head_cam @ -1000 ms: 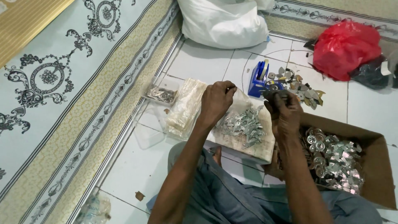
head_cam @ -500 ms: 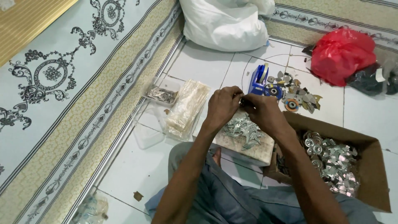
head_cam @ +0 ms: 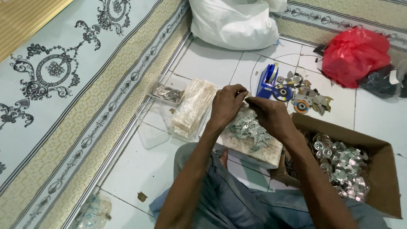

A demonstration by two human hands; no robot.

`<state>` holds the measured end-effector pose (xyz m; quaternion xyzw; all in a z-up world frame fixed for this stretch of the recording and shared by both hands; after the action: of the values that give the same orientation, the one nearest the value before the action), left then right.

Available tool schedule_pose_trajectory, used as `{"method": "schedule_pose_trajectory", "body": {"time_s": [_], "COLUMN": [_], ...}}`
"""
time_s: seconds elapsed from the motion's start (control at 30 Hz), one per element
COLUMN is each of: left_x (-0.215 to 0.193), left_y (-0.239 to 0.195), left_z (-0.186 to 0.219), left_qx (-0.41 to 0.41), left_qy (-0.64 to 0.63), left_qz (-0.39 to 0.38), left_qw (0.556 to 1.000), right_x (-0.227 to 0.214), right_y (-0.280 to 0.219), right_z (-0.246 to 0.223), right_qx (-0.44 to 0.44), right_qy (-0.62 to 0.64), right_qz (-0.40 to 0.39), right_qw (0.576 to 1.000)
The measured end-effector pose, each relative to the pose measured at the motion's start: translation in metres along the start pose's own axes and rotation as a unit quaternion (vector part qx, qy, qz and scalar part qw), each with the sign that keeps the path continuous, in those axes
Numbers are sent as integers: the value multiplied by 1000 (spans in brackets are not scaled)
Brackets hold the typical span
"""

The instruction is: Sorting small metal medals or badges, wrapping them in paper, and placing them into a cardboard box while sitting on the floor.

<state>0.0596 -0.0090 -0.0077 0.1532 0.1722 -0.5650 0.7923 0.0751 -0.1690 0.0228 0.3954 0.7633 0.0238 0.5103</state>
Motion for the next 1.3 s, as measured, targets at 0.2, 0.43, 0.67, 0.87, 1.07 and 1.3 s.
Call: {"method": "schedule_pose_trajectory", "body": {"time_s": [0.2, 0.43, 0.67, 0.87, 1.07, 1.3], "left_x": [6, -14, -33, -32, -27, -10], "left_y": [-2, 5, -3, 1, -1, -5], "left_z": [0, -10, 11, -7, -5, -2], "left_qx": [15, 29, 72, 40, 33, -11], "left_qy": [-14, 48, 70, 65, 47, 40], "left_qz": [14, 39, 61, 58, 51, 26], "left_qw": [1000, 998, 993, 995, 997, 999], "right_x": [20, 7, 12, 21, 66, 99], "right_y": [3, 11, 19, -39, -137, -139], "right_z": [13, -6, 14, 75, 154, 166], "right_qx": [-40, -49, -83, -35, 78, 177], "right_qy": [-177, -120, -151, -52, -33, -94], "right_qz": [16, -71, 8, 85, -160, -185], "right_qw": [983, 989, 985, 994, 983, 962]}}
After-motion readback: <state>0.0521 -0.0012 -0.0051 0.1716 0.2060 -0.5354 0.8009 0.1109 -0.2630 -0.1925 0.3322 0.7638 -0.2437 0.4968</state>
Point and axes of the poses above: each hand's wrist, its own y-axis towards the middle knuckle, its own x-axis out of the palm, z = x × y, the point moved 4 cm from there along y, towards the middle knuckle, and after that the axes turned 7 degrees about -x, right-handed, at the moved point
